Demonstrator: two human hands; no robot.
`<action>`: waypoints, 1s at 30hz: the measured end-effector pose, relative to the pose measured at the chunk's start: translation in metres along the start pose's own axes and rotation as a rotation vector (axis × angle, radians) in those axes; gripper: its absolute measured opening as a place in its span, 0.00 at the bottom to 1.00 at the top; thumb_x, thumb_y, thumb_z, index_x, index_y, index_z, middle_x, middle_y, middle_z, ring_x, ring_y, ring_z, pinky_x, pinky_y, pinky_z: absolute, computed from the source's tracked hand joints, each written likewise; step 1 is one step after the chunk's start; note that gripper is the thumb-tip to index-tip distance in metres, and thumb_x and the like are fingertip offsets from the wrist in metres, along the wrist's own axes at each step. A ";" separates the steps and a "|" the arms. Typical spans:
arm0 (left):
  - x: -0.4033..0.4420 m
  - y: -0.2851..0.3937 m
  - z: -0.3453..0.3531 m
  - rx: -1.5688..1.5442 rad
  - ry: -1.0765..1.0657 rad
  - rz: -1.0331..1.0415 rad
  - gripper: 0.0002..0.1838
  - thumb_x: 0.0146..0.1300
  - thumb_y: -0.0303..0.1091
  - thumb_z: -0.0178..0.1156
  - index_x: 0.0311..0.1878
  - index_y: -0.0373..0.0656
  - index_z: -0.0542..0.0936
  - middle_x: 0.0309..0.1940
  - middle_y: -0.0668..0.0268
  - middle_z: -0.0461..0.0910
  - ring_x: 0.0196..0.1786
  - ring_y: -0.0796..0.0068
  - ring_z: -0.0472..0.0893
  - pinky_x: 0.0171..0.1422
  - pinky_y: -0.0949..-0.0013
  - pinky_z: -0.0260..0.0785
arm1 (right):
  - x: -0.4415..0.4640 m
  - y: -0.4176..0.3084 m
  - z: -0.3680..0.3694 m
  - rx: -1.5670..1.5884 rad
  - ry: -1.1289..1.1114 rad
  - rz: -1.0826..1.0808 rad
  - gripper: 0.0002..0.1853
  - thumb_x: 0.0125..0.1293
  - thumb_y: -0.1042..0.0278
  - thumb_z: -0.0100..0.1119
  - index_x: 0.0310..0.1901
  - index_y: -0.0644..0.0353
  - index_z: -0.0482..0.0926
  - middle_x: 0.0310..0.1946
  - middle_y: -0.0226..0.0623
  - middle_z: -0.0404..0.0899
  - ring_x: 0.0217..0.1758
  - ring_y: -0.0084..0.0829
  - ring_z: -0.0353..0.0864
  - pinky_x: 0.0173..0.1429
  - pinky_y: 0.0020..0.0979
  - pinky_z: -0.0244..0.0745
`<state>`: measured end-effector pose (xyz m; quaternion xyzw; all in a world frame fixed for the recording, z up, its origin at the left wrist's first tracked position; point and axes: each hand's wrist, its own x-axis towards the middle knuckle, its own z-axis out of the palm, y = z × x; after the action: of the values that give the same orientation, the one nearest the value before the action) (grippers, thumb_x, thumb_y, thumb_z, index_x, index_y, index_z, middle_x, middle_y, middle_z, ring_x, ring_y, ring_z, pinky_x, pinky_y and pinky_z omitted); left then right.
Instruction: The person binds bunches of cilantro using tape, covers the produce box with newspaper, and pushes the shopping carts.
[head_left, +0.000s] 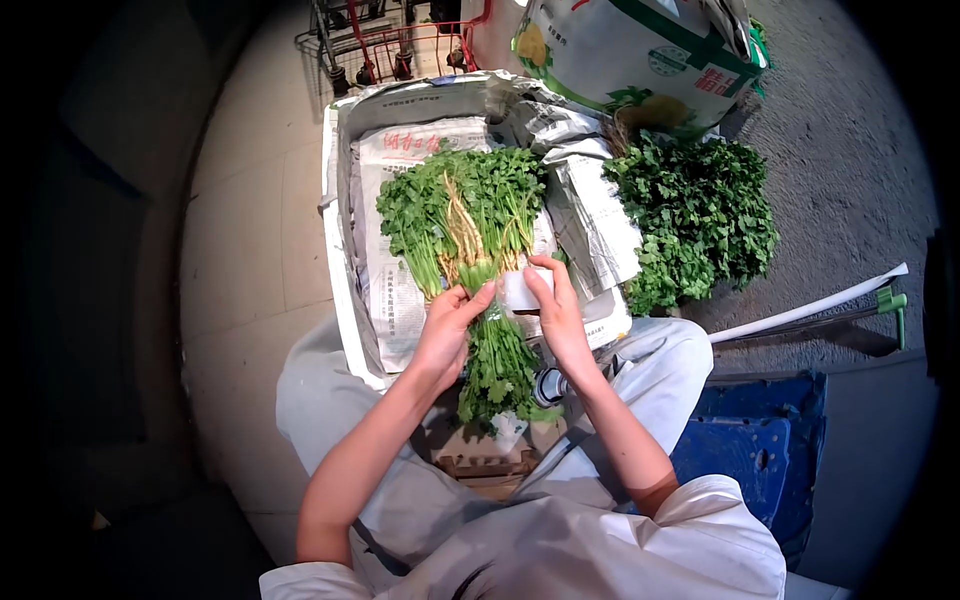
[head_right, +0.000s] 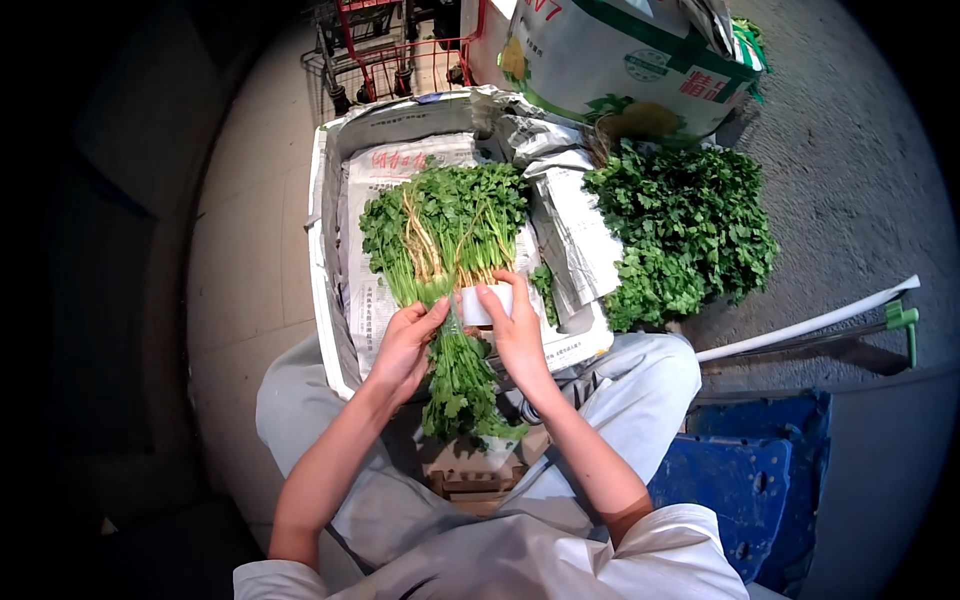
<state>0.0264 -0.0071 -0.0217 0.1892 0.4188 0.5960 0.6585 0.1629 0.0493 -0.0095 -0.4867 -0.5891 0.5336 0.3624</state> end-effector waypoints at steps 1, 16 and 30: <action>0.001 -0.002 -0.001 0.002 0.000 -0.001 0.13 0.65 0.36 0.50 0.45 0.35 0.70 0.35 0.63 0.78 0.37 0.78 0.78 0.45 0.74 0.72 | 0.001 0.003 0.002 -0.008 0.001 0.015 0.26 0.57 0.55 0.60 0.50 0.63 0.65 0.32 0.41 0.74 0.30 0.26 0.73 0.34 0.25 0.69; -0.003 0.007 -0.002 -0.114 -0.098 -0.068 0.19 0.68 0.37 0.44 0.50 0.26 0.66 0.42 0.54 0.74 0.45 0.68 0.76 0.52 0.66 0.71 | -0.008 -0.001 -0.012 -0.156 -0.025 -0.111 0.21 0.62 0.60 0.55 0.47 0.66 0.61 0.31 0.47 0.75 0.27 0.28 0.74 0.31 0.28 0.70; -0.011 0.028 0.006 -0.156 -0.112 -0.030 0.17 0.69 0.40 0.41 0.46 0.34 0.68 0.33 0.60 0.75 0.38 0.71 0.78 0.46 0.69 0.74 | 0.089 0.001 -0.041 -0.556 0.323 -0.350 0.23 0.53 0.62 0.59 0.47 0.66 0.65 0.45 0.46 0.63 0.51 0.36 0.63 0.53 0.33 0.66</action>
<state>0.0138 -0.0100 0.0062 0.1638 0.3363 0.6053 0.7026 0.1789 0.1458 -0.0115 -0.5364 -0.7211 0.1992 0.3907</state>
